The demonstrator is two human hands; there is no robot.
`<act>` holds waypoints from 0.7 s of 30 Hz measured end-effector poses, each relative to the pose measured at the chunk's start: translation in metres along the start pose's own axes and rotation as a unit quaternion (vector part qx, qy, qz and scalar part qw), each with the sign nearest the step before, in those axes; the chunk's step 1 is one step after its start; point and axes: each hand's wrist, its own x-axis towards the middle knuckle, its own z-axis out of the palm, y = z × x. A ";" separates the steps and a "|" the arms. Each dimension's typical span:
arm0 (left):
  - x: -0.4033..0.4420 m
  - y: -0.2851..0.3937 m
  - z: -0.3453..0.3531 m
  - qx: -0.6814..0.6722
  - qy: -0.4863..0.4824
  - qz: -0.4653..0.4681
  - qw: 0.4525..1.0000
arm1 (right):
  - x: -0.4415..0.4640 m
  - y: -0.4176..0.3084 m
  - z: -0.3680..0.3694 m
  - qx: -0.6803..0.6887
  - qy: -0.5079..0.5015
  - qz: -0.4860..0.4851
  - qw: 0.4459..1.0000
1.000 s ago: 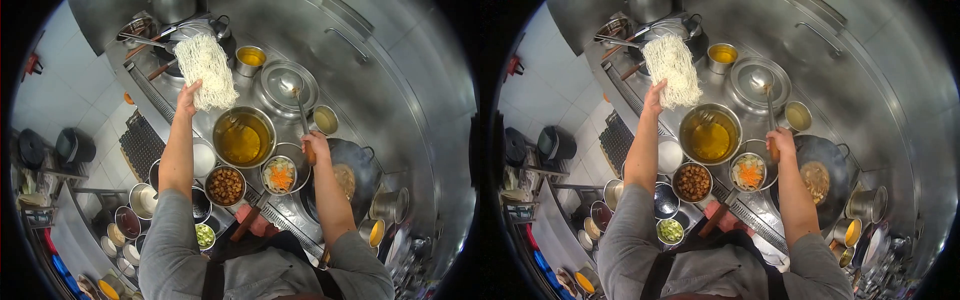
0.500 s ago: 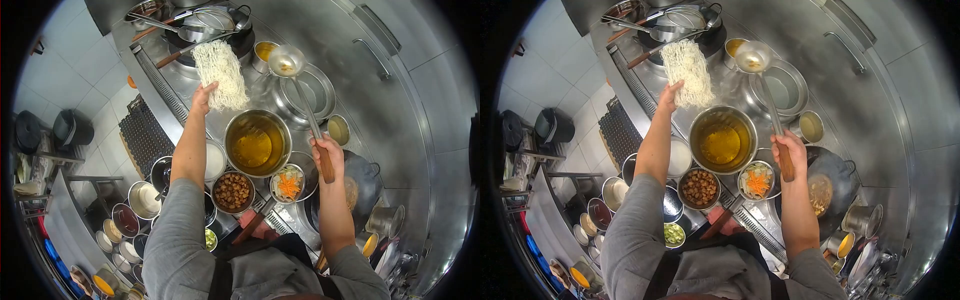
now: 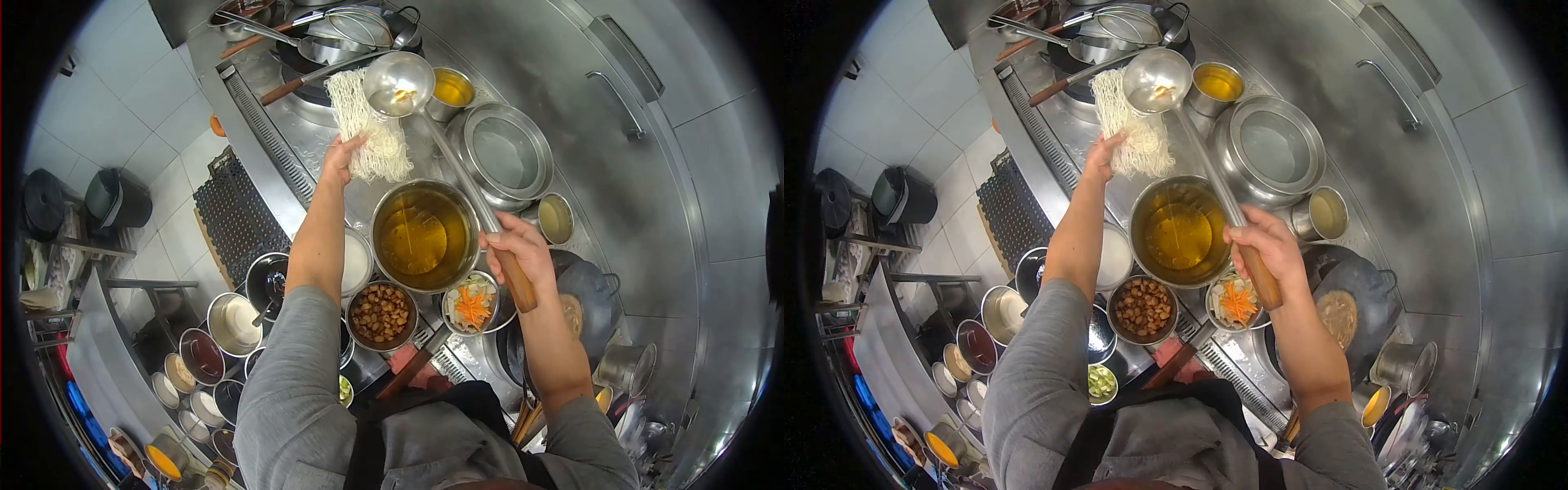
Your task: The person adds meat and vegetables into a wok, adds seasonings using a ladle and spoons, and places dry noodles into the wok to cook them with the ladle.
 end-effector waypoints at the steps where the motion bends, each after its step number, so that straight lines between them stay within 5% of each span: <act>1: -0.003 0.001 0.002 0.000 0.000 0.000 1.000 | 0.003 -0.002 0.004 0.000 0.000 -0.001 1.000; 8: -0.015 -0.009 0.000 -0.012 -0.009 -0.025 1.000 | 0.046 -0.022 0.021 -0.082 -0.001 -0.034 0.996; 16: -0.012 -0.009 -0.006 -0.051 -0.009 -0.021 0.998 | 0.040 -0.007 0.008 -0.363 0.085 -0.121 0.920; 21: -0.011 -0.001 -0.010 -0.043 0.003 -0.004 0.999 | 0.011 0.022 -0.027 -0.352 0.108 -0.131 0.921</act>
